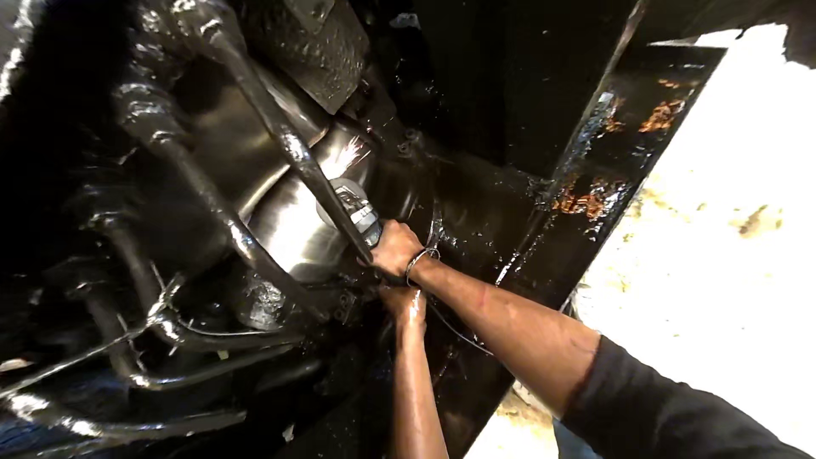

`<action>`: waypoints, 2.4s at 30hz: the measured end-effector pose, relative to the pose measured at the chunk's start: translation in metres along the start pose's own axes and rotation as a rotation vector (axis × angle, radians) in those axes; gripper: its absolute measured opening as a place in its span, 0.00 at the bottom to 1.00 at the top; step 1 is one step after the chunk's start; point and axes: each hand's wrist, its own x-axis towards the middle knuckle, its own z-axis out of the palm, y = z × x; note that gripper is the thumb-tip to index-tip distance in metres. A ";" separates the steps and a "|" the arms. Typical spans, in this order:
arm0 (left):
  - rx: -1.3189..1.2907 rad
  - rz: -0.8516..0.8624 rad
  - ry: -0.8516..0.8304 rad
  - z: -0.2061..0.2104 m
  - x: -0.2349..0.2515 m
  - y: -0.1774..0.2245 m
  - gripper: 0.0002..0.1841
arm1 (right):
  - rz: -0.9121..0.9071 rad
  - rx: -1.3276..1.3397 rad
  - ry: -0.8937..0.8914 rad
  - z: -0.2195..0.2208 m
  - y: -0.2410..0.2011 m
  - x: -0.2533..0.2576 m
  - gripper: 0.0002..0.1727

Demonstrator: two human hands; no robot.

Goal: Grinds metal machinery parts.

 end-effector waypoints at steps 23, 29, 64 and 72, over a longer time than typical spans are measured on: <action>-0.038 0.099 0.019 0.009 0.016 0.012 0.21 | -0.012 0.071 0.022 -0.015 -0.001 0.016 0.37; -0.042 0.120 0.014 0.009 0.018 0.013 0.21 | -0.016 0.093 0.006 -0.016 0.000 0.017 0.36; -0.040 0.099 0.022 0.016 0.022 0.025 0.22 | -0.036 0.101 -0.007 -0.029 -0.004 0.027 0.34; -0.010 0.076 0.008 0.024 0.023 0.031 0.24 | 0.019 0.110 -0.007 -0.042 -0.004 0.029 0.33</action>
